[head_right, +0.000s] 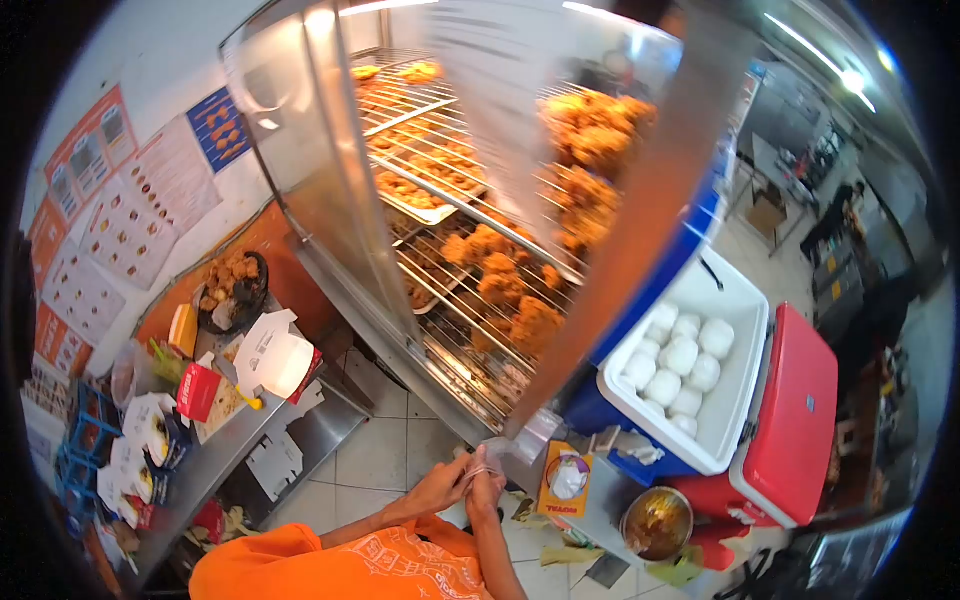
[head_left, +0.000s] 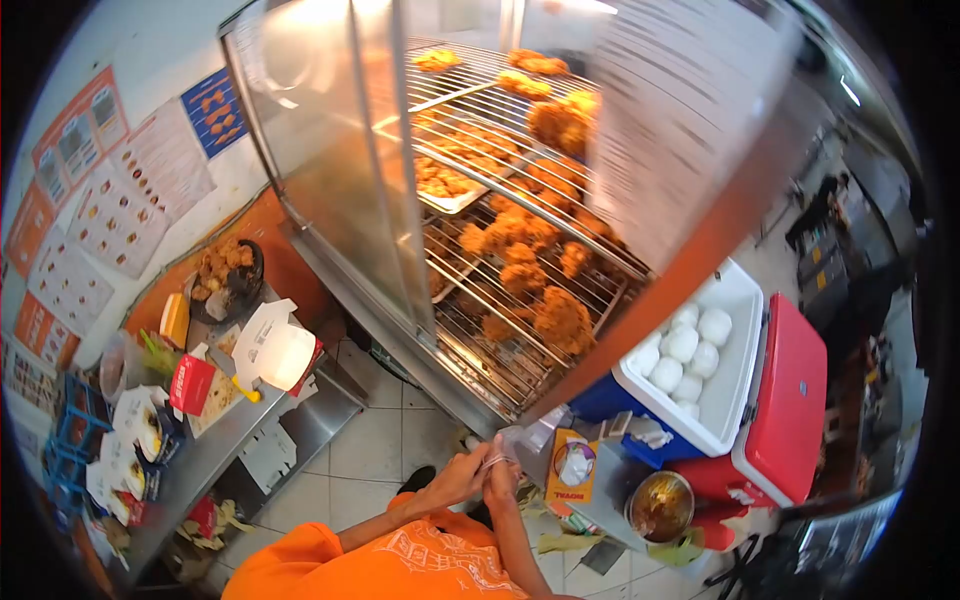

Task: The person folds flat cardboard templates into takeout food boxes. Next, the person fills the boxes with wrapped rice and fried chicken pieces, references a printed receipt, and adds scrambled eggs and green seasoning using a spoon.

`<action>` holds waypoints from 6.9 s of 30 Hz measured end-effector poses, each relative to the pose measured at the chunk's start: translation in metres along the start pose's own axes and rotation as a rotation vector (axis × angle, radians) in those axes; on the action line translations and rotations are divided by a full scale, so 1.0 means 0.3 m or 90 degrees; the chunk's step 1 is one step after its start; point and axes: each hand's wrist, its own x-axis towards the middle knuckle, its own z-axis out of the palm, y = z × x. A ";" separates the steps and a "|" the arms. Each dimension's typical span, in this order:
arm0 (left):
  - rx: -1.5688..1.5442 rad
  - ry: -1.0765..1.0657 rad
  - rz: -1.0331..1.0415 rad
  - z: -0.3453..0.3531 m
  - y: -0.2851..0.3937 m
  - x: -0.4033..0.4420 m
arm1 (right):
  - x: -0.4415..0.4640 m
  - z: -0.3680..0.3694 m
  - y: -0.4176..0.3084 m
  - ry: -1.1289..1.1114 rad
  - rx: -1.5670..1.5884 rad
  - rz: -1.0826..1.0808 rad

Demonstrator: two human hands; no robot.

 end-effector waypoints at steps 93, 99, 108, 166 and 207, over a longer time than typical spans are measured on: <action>0.117 -0.648 0.577 1.783 1.369 1.181 | -0.790 -1.282 -2.269 0.618 -0.486 -1.032; 0.462 -0.785 0.517 1.811 1.175 1.029 | -0.857 -1.538 -2.322 0.465 -0.336 -1.109; 0.459 -0.793 0.534 1.884 1.147 1.038 | -0.852 -1.485 -2.335 0.706 -0.313 -1.039; -0.911 -0.244 -0.194 0.641 0.650 0.083 | -0.701 -1.218 -2.168 0.486 -0.328 -1.207; -1.071 0.622 -0.280 -1.041 -0.922 -0.470 | 0.633 1.365 1.395 -0.881 -1.023 -0.378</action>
